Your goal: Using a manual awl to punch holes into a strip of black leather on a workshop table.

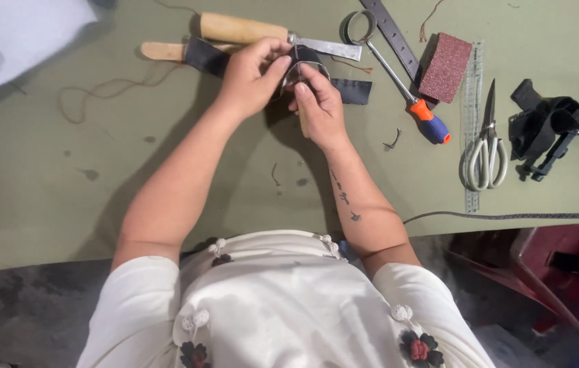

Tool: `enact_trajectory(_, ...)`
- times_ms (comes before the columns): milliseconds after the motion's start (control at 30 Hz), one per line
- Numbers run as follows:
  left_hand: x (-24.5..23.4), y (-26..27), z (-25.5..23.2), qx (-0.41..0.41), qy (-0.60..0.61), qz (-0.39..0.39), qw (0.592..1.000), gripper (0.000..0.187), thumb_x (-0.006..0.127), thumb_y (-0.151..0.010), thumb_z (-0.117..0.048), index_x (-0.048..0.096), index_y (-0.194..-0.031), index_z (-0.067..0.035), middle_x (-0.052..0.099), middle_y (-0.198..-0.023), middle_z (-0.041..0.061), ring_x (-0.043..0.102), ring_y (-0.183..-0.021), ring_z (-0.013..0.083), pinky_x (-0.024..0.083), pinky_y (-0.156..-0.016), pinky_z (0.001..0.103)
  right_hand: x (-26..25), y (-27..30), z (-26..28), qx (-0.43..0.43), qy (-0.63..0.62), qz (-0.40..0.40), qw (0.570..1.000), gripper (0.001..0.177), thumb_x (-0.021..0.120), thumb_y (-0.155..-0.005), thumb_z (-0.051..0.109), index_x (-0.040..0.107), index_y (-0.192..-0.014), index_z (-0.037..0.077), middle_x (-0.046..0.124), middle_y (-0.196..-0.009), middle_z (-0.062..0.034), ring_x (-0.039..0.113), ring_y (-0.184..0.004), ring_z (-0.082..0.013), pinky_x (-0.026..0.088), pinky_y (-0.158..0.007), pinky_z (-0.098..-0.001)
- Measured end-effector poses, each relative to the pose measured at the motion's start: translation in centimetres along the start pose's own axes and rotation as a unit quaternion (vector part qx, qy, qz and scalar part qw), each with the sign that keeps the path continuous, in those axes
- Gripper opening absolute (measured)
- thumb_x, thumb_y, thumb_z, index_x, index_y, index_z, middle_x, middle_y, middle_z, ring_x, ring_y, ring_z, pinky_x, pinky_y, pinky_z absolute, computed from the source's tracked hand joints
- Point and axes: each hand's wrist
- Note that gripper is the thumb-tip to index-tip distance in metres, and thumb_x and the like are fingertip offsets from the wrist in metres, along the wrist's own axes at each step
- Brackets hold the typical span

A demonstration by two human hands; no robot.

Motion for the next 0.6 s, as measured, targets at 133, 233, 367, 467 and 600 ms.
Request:
enact_trajectory(133,-0.6,0.1,-0.4,-0.016,0.108,0.038,0.993,0.018,0.062,-0.101,-0.008,0.063,-0.119,-0.006,0.071,-0.105,0.002,0.067,-0.093,0.0115,0.058,-0.085,0.027,0.6,0.0,1.8,-0.042,0.045,0.048,0.997,0.043,0.059,-0.110,0.028,0.054,-0.144,0.001,0.065,-0.117,-0.0128,0.065,-0.104,-0.0178,0.062,-0.072,-0.0289)
enact_trajectory(233,-0.7,0.3,-0.7,-0.003,0.130,0.052,0.990,0.021,0.062,-0.098,-0.001,0.060,-0.119,-0.005,0.068,-0.099,0.004,0.066,-0.079,0.0113,0.058,-0.082,0.026,-0.2,0.3,-0.5,-0.051,-0.023,0.036,0.998,0.037,0.061,-0.110,0.017,0.054,-0.145,0.006,0.062,-0.127,-0.0140,0.069,-0.111,-0.0234,0.062,-0.071,-0.0314)
enact_trajectory(367,-0.5,0.4,-0.7,0.011,0.129,0.053,0.990,0.025,0.064,-0.095,0.004,0.061,-0.117,-0.005,0.068,-0.113,0.005,0.068,-0.092,0.0117,0.059,-0.087,0.025,-0.3,0.6,-1.0,-0.059,-0.037,0.032,0.997,0.038,0.061,-0.110,0.015,0.053,-0.145,0.002,0.060,-0.132,-0.0158,0.068,-0.109,-0.0239,0.062,-0.070,-0.0310)
enact_trajectory(467,-0.4,0.5,-1.2,-0.018,0.156,0.049,0.986,0.031,0.066,-0.092,0.005,0.059,-0.121,-0.006,0.064,-0.111,0.005,0.062,-0.093,0.0115,0.065,-0.078,0.023,-0.6,0.6,-1.2,-0.064,-0.021,0.026,0.997,0.038,0.062,-0.110,0.015,0.054,-0.145,0.005,0.060,-0.132,-0.0135,0.068,-0.110,-0.0218,0.061,-0.070,-0.0306)
enact_trajectory(600,-0.5,0.6,-1.2,-0.023,0.185,0.044,0.981,0.032,0.065,-0.090,0.007,0.054,-0.115,-0.011,0.062,-0.098,0.003,0.060,-0.083,0.0093,0.059,-0.077,0.022,-0.3,0.6,0.3,-0.097,0.077,0.050,0.991,0.038,0.059,-0.111,0.018,0.052,-0.147,0.004,0.055,-0.134,-0.0158,0.068,-0.097,-0.0234,0.065,-0.071,-0.0315)
Point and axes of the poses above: each hand's wrist, its own y-axis away from the middle knuckle, its own x-axis out of the palm, z = x × y
